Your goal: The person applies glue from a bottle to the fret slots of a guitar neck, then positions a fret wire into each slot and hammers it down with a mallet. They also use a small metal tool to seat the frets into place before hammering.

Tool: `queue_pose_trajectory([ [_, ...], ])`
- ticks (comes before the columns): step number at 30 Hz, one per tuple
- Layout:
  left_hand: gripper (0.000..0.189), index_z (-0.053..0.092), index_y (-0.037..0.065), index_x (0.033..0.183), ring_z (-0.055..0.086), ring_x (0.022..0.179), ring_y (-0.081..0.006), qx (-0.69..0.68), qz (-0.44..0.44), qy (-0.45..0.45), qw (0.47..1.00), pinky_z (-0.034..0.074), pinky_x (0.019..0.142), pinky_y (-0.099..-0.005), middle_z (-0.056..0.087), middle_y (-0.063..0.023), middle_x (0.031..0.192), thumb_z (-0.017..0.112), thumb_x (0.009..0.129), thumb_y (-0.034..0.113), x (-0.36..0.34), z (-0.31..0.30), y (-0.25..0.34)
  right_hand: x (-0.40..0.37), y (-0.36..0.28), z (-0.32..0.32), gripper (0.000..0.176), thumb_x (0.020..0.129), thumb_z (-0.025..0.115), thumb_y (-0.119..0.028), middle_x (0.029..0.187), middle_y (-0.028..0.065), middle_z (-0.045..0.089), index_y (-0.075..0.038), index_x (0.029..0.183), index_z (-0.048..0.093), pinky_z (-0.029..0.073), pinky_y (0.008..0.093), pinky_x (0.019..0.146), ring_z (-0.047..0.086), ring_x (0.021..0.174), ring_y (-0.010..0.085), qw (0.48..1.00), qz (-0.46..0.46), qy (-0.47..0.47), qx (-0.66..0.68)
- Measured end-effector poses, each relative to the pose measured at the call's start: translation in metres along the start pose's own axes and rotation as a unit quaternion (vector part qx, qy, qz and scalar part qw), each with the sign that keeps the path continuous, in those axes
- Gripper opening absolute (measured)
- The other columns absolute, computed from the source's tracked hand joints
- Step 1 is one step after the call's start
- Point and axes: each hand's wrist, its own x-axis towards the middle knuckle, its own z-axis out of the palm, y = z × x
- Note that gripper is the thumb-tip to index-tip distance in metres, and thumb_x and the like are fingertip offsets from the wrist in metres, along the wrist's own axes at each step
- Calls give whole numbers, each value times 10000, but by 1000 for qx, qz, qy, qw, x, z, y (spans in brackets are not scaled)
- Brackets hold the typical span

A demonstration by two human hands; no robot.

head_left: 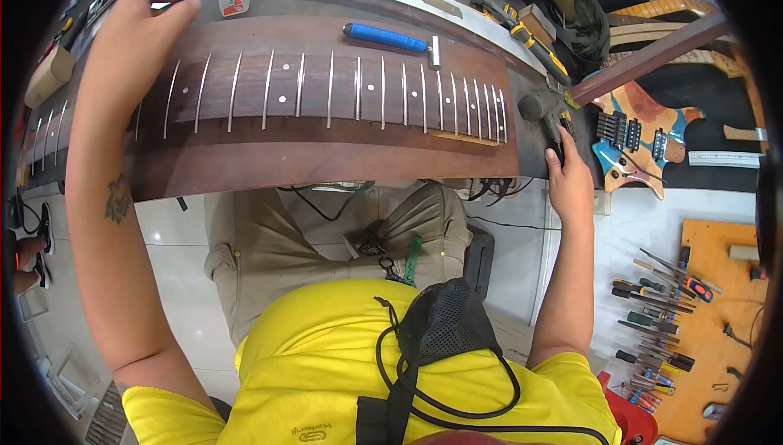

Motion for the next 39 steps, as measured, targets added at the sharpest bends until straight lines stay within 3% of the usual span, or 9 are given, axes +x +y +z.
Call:
queue_pose_trajectory([
  [5,518,582,8,1332,660,1062,-222,56,25,-79,995,522,904,-341,696,-136,1216,726,909,270,17,16,-5,0,0,4,455,1019,592,-290,1194,226,708,-198,1461,534,516,482,930,666,1124,428,1000,11,8,-21],
  [10,303,667,-40,1074,710,960,-364,130,15,-31,991,557,844,-421,731,-229,997,751,878,176,-11,13,67,-1,-2,8,453,1023,583,-296,1205,219,708,-192,1461,533,516,477,931,669,1125,421,999,6,22,-26],
  [20,272,661,-19,1036,702,925,-390,161,29,-53,985,548,840,-450,711,-243,941,750,893,194,19,22,45,-1,-5,4,451,1022,585,-296,1208,216,708,-191,1457,533,514,478,940,667,1129,420,999,36,-1,-32],
  [22,206,627,-6,1001,699,838,-319,83,129,51,987,555,781,-406,698,-187,878,714,931,167,6,19,57,0,-5,5,450,1020,588,-296,1211,216,707,-193,1455,535,514,479,942,666,1131,421,999,28,8,-25],
  [25,179,587,12,968,667,773,-200,-162,78,24,983,553,721,-327,672,-114,857,684,986,161,-2,24,78,-1,1,8,448,1014,595,-295,1222,212,703,-202,1449,543,514,481,946,664,1135,422,999,16,23,-18],
  [27,198,613,-5,1088,653,774,-130,-558,68,-187,806,547,695,-267,676,-78,906,668,1020,173,-11,26,88,-1,-3,6,446,1012,597,-297,1230,210,701,-207,1446,547,514,483,945,662,1139,422,999,32,14,-24],
  [30,341,620,-28,1299,666,790,-136,-532,-21,-334,778,571,695,-261,700,-94,960,665,1019,161,-5,49,90,-1,-2,6,445,1012,599,-297,1232,210,700,-205,1444,550,516,483,943,662,1140,421,999,41,11,-23],
  [36,265,628,-79,1201,607,721,-101,-430,-35,-311,847,503,621,-228,679,-75,921,643,965,40,-13,44,111,-2,-3,6,442,1015,599,-291,1230,198,704,-200,1445,553,515,478,935,664,1140,408,999,36,20,-8],
  [39,224,638,-71,1163,578,684,-83,-509,-36,-310,802,475,588,-229,654,-45,869,626,956,16,-15,59,108,-1,-3,7,444,1016,602,-296,1227,192,707,-202,1447,555,515,472,933,666,1137,403,999,50,17,-9],
])
